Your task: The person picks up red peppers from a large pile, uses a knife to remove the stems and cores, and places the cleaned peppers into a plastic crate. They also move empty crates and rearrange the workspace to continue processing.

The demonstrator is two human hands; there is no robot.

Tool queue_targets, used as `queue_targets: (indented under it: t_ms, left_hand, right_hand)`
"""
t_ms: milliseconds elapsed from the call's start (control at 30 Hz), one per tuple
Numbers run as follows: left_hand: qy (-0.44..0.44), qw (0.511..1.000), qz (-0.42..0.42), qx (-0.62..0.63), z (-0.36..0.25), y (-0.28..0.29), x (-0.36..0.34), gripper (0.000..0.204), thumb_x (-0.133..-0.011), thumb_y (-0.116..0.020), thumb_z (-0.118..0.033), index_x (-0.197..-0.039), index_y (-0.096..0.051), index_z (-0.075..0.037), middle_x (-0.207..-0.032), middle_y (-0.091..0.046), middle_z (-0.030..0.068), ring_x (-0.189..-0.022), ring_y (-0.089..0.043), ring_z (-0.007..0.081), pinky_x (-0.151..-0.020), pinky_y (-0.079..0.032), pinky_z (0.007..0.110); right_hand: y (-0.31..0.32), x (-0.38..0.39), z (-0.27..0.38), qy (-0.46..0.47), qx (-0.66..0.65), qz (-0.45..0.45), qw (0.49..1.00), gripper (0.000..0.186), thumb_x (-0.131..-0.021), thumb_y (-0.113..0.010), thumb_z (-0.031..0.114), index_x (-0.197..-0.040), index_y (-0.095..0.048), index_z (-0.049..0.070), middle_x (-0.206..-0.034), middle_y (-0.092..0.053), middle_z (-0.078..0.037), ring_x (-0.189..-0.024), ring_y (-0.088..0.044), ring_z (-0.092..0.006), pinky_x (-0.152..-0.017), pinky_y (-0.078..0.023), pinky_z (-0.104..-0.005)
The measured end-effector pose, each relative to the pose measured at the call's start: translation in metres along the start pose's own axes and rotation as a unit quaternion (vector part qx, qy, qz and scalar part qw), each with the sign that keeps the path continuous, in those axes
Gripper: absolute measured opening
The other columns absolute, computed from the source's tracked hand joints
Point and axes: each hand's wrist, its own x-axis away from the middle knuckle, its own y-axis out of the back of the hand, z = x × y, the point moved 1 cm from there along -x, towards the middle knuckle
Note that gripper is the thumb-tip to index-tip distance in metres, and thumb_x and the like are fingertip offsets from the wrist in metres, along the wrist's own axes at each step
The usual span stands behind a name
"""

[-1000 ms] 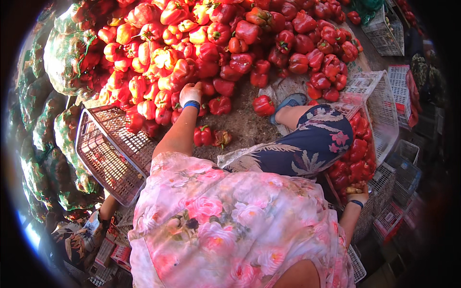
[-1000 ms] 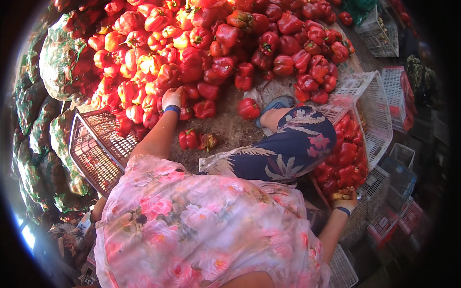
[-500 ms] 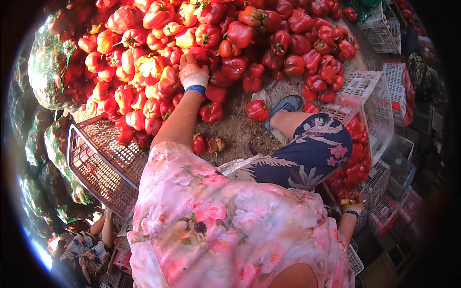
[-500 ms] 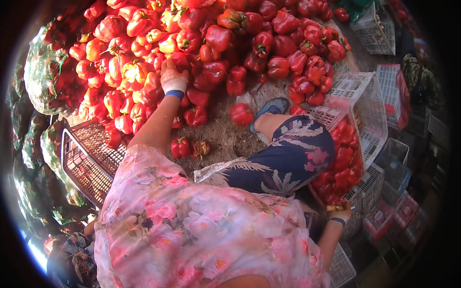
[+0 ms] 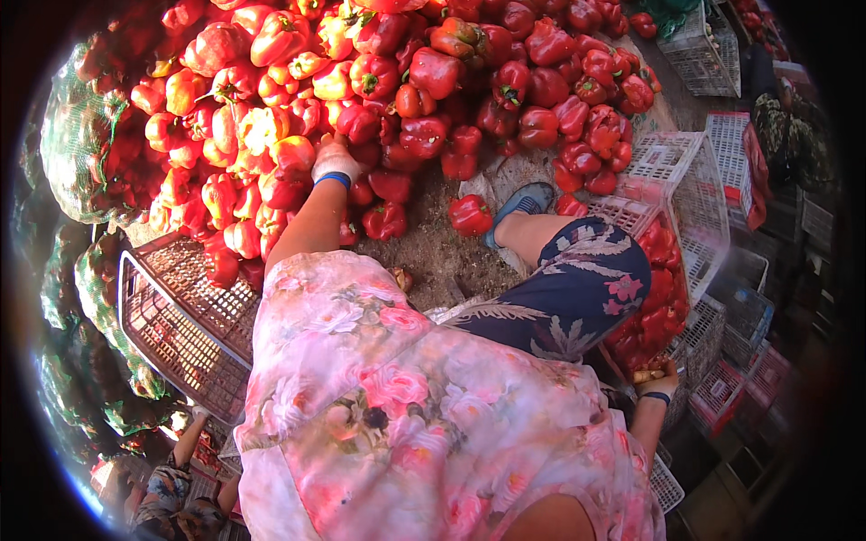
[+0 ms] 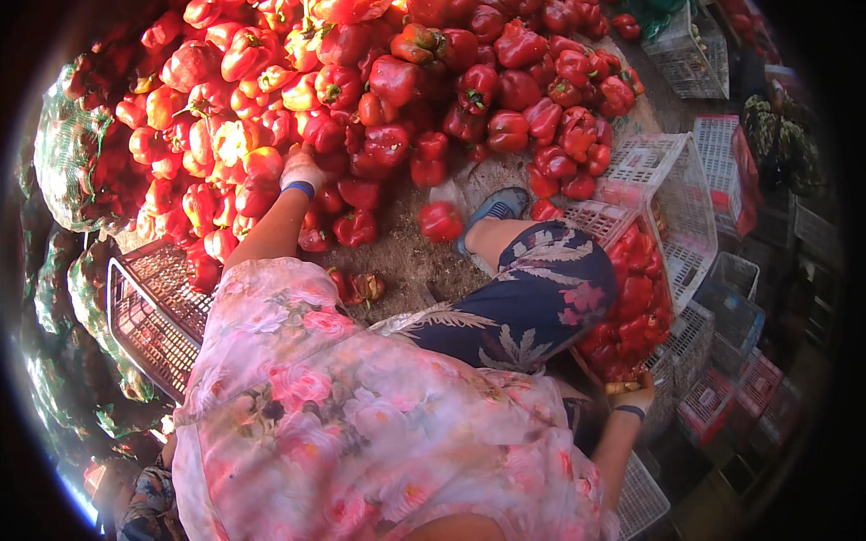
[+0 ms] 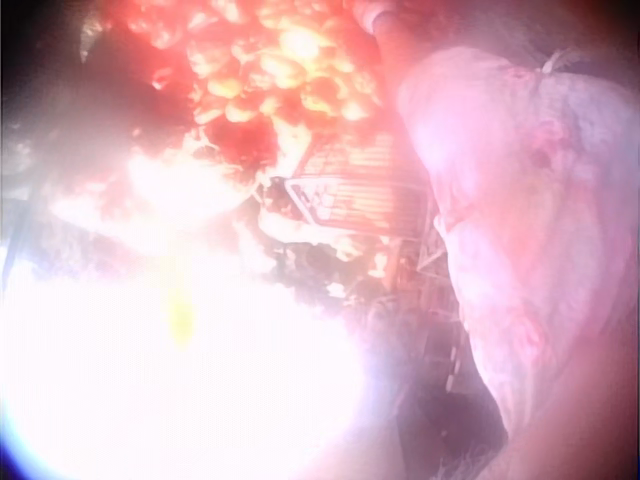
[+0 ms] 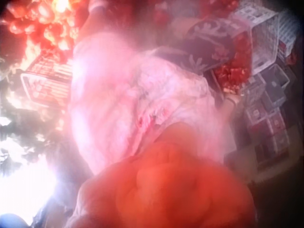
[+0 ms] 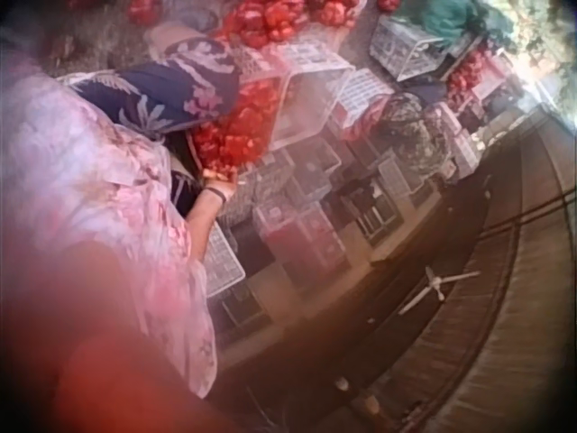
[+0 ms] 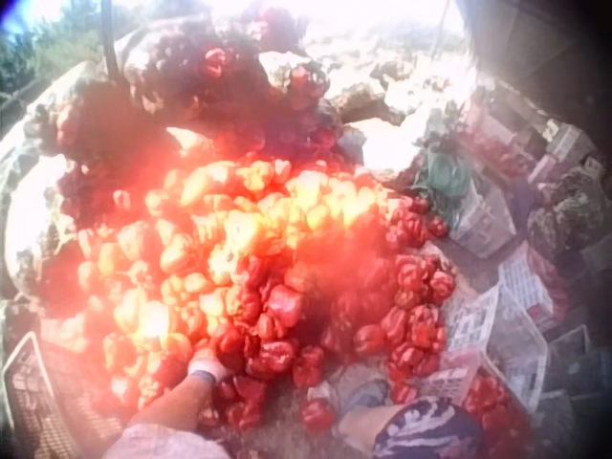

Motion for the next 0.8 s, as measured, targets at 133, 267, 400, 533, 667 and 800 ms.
queue_targets:
  t_ms: [133,267,400,533,667,800]
  left_hand:
    - [-0.110,0.960,-0.140,-0.217,0.010,-0.028,0.012,0.065,-0.078,-0.072,-0.025,-0.134,-0.047,-0.005,-0.135,-0.047,0.0167,-0.112,-0.055,0.0337,-0.094,-0.050,0.043]
    - [-0.145,0.895,-0.227,-0.357,0.013,-0.053,-0.002,0.050,-0.083,-0.060,-0.013,-0.130,-0.051,0.000,-0.131,-0.051,0.0172,-0.100,-0.056,0.0291,-0.088,-0.049,0.039]
    - [-0.088,0.939,-0.089,-0.320,-0.011,-0.021,-0.001,0.039,-0.081,-0.065,-0.021,-0.116,-0.065,-0.005,-0.114,-0.063,0.0148,-0.101,-0.064,0.0280,-0.085,-0.050,0.037]
    - [-0.021,0.982,-0.033,-0.187,-0.033,0.004,0.024,0.046,-0.075,-0.073,-0.034,-0.111,-0.068,-0.005,-0.118,-0.066,0.0144,-0.110,-0.065,0.0270,-0.092,-0.051,0.036]
    - [0.172,0.963,-0.005,0.207,0.031,-0.052,-0.017,0.049,-0.067,-0.080,-0.036,-0.106,-0.069,-0.007,-0.099,-0.072,0.0109,-0.097,-0.069,0.0263,-0.083,-0.055,0.038]
    - [0.096,0.697,0.141,0.697,-0.007,-0.048,0.036,0.045,-0.074,-0.076,-0.023,-0.114,-0.060,-0.009,-0.099,-0.069,0.0060,-0.090,-0.066,0.0223,-0.070,-0.053,0.032]
  right_hand:
    - [0.015,-0.014,-0.005,0.002,-0.010,-0.006,1.000,0.024,-0.093,-0.047,0.029,-0.096,-0.064,0.013,-0.092,-0.068,-0.004,-0.084,-0.065,-0.0256,-0.072,-0.054,-0.0391]
    - [0.014,-0.018,-0.006,-0.006,0.022,0.013,1.000,0.025,-0.093,-0.046,0.028,-0.098,-0.064,0.012,-0.094,-0.068,-0.006,-0.086,-0.066,-0.0268,-0.076,-0.055,-0.0420]
    - [-0.059,0.057,-0.005,0.015,0.018,0.016,1.000,0.022,-0.093,-0.049,0.029,-0.096,-0.064,0.013,-0.092,-0.069,-0.003,-0.077,-0.065,-0.0213,-0.062,-0.052,-0.0349]
    - [-0.021,0.030,-0.004,0.003,0.006,0.052,0.999,0.028,-0.095,-0.044,0.027,-0.104,-0.064,0.009,-0.102,-0.071,-0.008,-0.088,-0.069,-0.0269,-0.072,-0.058,-0.0406]
    - [-0.009,0.000,-0.005,-0.012,-0.021,0.085,0.996,0.021,-0.094,-0.047,0.025,-0.094,-0.064,0.012,-0.086,-0.069,-0.003,-0.071,-0.065,-0.0219,-0.062,-0.053,-0.0377]
    - [-0.002,-0.041,-0.014,-0.023,-0.063,0.011,0.998,0.014,-0.092,-0.055,0.024,-0.089,-0.063,0.012,-0.076,-0.063,0.000,-0.061,-0.060,-0.0174,-0.052,-0.048,-0.0327]
